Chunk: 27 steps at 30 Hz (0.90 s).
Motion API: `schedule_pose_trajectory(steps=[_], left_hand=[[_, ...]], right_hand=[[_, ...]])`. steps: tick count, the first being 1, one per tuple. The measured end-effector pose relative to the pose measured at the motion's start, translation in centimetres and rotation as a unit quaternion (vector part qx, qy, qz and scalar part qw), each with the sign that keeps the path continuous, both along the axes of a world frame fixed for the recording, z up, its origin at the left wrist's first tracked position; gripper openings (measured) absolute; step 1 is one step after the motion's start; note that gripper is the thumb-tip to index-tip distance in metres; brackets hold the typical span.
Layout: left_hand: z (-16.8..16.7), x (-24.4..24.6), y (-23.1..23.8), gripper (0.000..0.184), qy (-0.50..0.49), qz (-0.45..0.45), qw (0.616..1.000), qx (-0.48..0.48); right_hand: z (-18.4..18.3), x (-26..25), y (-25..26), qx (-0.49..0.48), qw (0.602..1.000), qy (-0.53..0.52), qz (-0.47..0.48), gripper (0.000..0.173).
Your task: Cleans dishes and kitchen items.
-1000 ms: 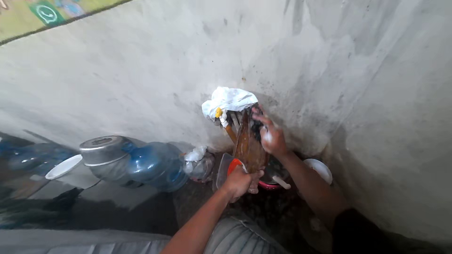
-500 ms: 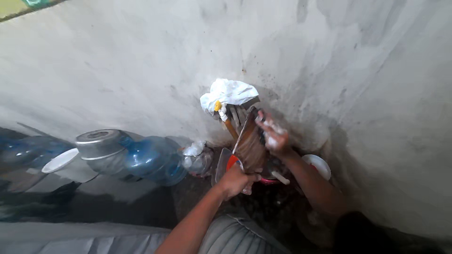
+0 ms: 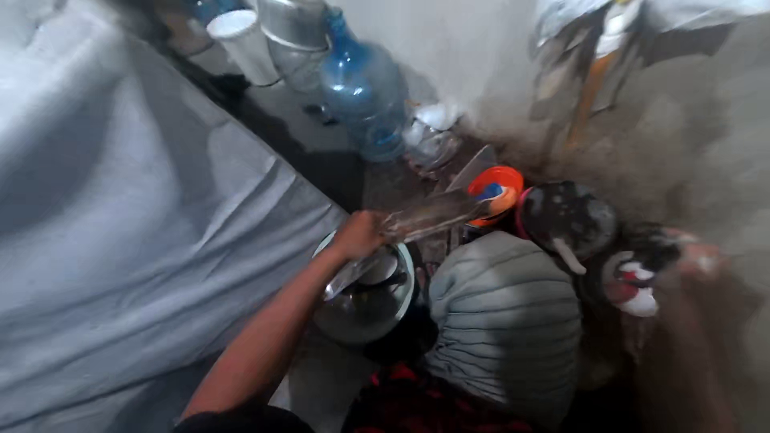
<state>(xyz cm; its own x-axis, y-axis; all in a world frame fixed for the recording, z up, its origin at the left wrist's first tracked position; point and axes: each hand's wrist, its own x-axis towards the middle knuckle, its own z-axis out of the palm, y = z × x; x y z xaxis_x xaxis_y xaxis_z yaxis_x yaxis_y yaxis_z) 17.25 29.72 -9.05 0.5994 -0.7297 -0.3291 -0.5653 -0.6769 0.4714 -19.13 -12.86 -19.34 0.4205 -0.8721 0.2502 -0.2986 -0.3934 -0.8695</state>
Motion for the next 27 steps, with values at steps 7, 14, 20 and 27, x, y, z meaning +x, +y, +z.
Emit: schedule_pose_trajectory(steps=[7,14,20,27], left_hand=[[-6.9,-0.1,15.0,0.048,-0.045,0.187,0.955,0.224],[-10.5,2.0,17.9,0.043,-0.012,0.195,0.959,0.207],[-12.6,2.6,16.9,0.037,0.018,0.157,0.964,0.215],[-8.1,1.1,4.8,0.046,0.051,0.093,0.994,0.039]], right_hand=[[-0.9,-1.5,0.3,0.031,0.982,0.163,-0.091,0.059],[0.8,2.8,1.9,0.093,0.913,0.388,0.079,0.038],[-0.3,6.7,3.5,0.096,0.859,0.491,0.113,0.055],[-1.5,7.7,3.7,0.269,0.906,0.321,0.062,0.041]])
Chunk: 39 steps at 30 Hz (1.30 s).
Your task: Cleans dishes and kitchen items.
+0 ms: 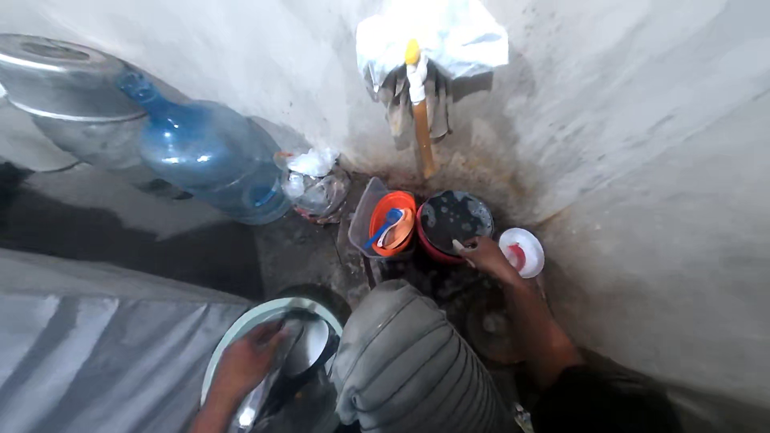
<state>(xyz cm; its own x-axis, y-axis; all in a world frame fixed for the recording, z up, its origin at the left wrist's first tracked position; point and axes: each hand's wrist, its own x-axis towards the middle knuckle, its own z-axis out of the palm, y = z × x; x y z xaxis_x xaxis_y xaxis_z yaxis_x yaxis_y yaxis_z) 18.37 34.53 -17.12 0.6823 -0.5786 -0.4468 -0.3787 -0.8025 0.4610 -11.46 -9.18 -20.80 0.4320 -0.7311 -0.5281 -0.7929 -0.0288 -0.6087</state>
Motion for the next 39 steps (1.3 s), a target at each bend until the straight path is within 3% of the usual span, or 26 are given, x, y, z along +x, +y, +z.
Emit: schedule_pose_trajectory(steps=[3,5,7,9,12,16,20,22,24,27,28,31,36,39], left_hand=[[2.7,-1.8,-9.7,0.04,0.09,-0.053,0.988,-0.114],[3.5,-3.6,-16.0,0.036,0.185,-0.077,0.966,-0.162],[2.5,-5.6,-21.3,0.043,0.322,-0.084,0.927,-0.175],[0.4,-7.3,-25.3,0.053,0.404,-0.105,0.895,-0.157],[-1.1,-9.0,-29.1,0.055,0.308,-0.206,0.92,-0.126],[-1.5,-9.4,-30.0,0.039,0.211,-0.17,0.956,-0.113],[-0.8,-8.9,-28.6,0.047,0.076,-0.166,0.982,-0.037],[0.7,-9.6,-28.0,0.05,-0.029,-0.188,0.98,0.056],[1.3,-10.3,-27.4,0.047,-0.107,-0.202,0.97,0.088],[2.0,-10.9,-26.7,0.04,-0.146,-0.234,0.957,0.086],[2.2,-11.0,-26.5,0.04,-0.156,-0.243,0.954,0.084],[1.9,-11.2,-25.8,0.041,-0.205,-0.259,0.941,0.071],[2.8,-10.1,-24.6,0.045,-0.184,-0.278,0.939,0.086],[3.7,-10.2,-24.8,0.043,-0.163,-0.285,0.94,0.092]], right_hand=[[-0.2,-0.8,2.2,0.056,0.977,-0.161,-0.129,0.038],[0.0,-0.1,5.0,0.073,0.936,-0.263,-0.222,0.039],[0.0,1.6,8.0,0.067,0.9,-0.327,-0.281,0.042],[-0.3,3.3,10.5,0.044,0.891,-0.357,-0.277,0.049],[-0.9,5.5,12.6,-0.022,0.911,-0.351,-0.214,0.059],[-2.1,5.3,12.5,-0.068,0.937,-0.336,-0.07,0.065],[-1.0,3.6,8.9,-0.103,0.924,-0.343,-0.13,0.056],[0.1,2.8,7.1,-0.122,0.91,-0.379,-0.116,0.063],[1.2,2.9,6.5,-0.127,0.91,-0.39,-0.059,0.073],[2.0,4.4,7.2,-0.212,0.929,-0.291,0.088,0.059],[1.8,5.0,7.4,-0.267,0.92,-0.237,0.161,0.052],[0.3,6.1,7.7,-0.416,0.844,-0.142,0.308,0.049],[0.4,6.6,6.0,-0.384,0.81,-0.165,0.411,0.046],[-0.1,7.7,4.8,-0.425,0.778,-0.199,0.418,0.039]])
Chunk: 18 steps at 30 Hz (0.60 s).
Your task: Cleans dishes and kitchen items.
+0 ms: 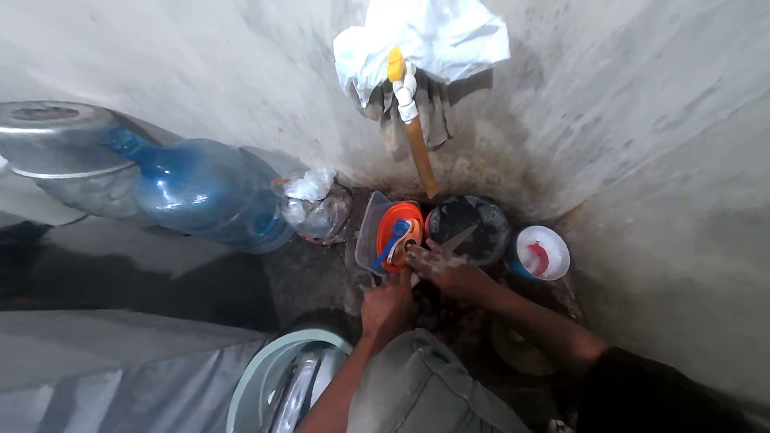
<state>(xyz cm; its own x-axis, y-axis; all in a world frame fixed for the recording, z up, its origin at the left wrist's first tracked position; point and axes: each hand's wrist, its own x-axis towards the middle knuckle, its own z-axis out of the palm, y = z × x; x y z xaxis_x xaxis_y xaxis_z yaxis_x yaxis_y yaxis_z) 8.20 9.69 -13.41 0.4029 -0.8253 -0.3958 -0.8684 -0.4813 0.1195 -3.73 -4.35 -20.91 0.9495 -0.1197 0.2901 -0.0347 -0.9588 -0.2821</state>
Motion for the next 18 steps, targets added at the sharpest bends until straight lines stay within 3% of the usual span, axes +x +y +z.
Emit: schedule_pose_trajectory(steps=[6,10,18], left_hand=[[-0.9,-0.2,0.0,0.041,0.011,0.007,0.999,0.031],[-0.5,-0.4,1.1,0.04,0.029,0.028,0.999,0.027],[-0.3,-0.3,2.9,0.034,-0.008,0.013,0.999,-0.05]], right_hand=[[0.2,1.6,-2.0,-0.089,0.993,-0.016,0.08,0.028],[0.2,1.7,-3.0,-0.087,0.988,-0.001,0.124,0.023],[0.9,-0.2,-6.0,-0.134,0.984,-0.003,0.117,0.035]])
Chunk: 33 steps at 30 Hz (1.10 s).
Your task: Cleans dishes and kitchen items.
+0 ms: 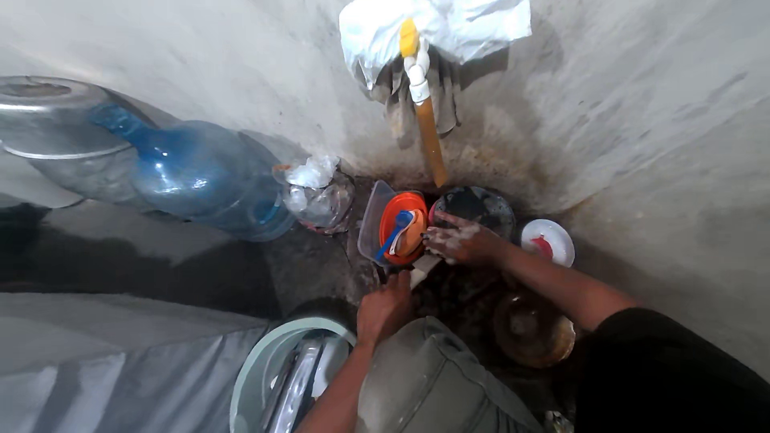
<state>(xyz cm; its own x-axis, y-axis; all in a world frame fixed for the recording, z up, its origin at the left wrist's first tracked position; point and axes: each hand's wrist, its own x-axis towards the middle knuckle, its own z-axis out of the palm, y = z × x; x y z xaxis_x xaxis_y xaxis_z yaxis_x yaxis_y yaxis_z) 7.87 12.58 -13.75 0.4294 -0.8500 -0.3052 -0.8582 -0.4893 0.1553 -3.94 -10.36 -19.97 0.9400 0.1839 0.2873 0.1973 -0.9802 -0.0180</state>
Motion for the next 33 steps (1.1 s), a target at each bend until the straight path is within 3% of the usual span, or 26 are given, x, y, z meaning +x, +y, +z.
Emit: schedule_pose_trajectory(steps=[12,15,17,20,22,26,29,31,33], left_hand=[[-3.1,1.8,3.7,0.022,-0.122,-0.075,0.972,-0.189],[-4.0,2.7,5.5,0.021,-0.152,-0.077,0.96,-0.223],[-4.1,3.4,6.9,0.029,-0.119,-0.03,0.968,-0.221],[-4.5,4.3,7.8,0.053,0.073,0.118,0.974,-0.178],[-5.6,4.6,7.2,0.05,0.265,0.2,0.922,-0.198],[-8.1,4.0,4.6,0.045,0.547,0.305,0.73,-0.273],[-9.0,3.9,2.7,0.056,0.683,0.323,0.587,-0.293],[-8.9,3.8,1.4,0.056,0.741,0.34,0.485,-0.315],[-8.2,3.4,0.3,0.05,0.734,0.383,0.434,-0.354]], right_hand=[[-0.7,-3.8,-4.2,-0.003,0.996,-0.087,-0.031,0.028],[-1.0,-5.9,-4.9,0.024,0.987,-0.07,-0.146,0.032],[-0.9,-7.7,-5.0,0.099,0.948,-0.051,-0.299,0.038],[-0.5,-7.1,-2.8,0.294,0.823,-0.076,-0.48,0.046],[-0.5,-5.1,-0.2,0.376,0.778,-0.088,-0.496,0.046],[-0.2,-0.1,6.5,0.494,0.763,-0.142,-0.391,0.045],[-0.4,4.2,9.7,0.557,0.758,-0.188,-0.283,0.05],[-0.9,6.8,11.2,0.546,0.784,-0.185,-0.231,0.048],[-2.3,9.1,12.9,0.499,0.81,-0.2,-0.234,0.034]])
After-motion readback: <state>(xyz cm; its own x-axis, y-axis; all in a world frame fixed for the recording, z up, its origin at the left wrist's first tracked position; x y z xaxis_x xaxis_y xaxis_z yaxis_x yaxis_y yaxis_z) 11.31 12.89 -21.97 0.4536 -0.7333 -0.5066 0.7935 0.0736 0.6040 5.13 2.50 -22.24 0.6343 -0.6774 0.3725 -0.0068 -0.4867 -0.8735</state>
